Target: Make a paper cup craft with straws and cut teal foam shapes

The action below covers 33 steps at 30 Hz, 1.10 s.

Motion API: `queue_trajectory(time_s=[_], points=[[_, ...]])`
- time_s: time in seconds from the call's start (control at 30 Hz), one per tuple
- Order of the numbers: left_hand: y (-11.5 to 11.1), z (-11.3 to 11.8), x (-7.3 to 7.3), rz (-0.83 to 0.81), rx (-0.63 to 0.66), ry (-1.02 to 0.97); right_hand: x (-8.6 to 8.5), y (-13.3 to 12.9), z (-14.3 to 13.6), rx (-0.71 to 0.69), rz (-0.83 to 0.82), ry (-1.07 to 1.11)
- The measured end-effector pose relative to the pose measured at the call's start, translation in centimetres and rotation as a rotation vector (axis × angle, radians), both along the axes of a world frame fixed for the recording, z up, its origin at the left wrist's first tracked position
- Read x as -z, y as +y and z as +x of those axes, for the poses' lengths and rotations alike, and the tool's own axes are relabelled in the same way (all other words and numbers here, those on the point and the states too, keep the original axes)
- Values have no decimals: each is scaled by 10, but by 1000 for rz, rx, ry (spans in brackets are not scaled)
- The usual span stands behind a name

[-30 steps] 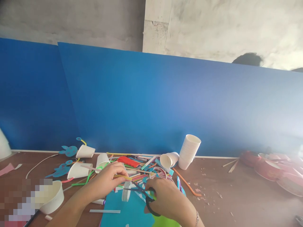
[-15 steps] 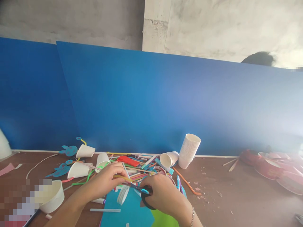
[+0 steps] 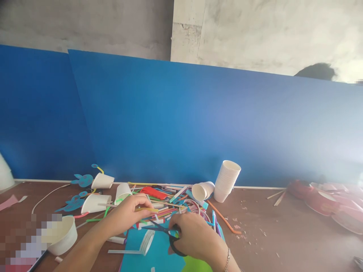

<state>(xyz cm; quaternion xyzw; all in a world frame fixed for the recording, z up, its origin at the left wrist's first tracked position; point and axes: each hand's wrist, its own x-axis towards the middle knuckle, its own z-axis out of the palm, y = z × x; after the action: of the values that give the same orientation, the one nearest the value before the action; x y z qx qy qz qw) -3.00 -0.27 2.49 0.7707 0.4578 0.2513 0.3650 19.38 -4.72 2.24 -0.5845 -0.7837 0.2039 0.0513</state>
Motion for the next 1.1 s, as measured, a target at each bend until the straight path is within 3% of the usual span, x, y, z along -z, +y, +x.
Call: queue_trajectory(time_s=[0.13,0.3,0.4,0.53,0.63,0.83,1.1], points=[[2,3,1,-193,-65,-256,6,2,-4,77,93,-10],[-1,3,-1,-401,-118,-631,6,5,-8,68,30,-28],[-5,2,-3,-500,-115,-733,6,7,-7,69,30,-44],[-7,4,-6,-630,-130,-869,8,11,-3,59,-61,91],[-8,6,-8,-696,-177,-943,7,14,-1,72,-116,141],[-9,9,-6,-736,-204,-1002,10,7,-5,-49,-175,50],[-7,14,0,-741,-179,-1070,49,-12,-41,29,-17,-206]])
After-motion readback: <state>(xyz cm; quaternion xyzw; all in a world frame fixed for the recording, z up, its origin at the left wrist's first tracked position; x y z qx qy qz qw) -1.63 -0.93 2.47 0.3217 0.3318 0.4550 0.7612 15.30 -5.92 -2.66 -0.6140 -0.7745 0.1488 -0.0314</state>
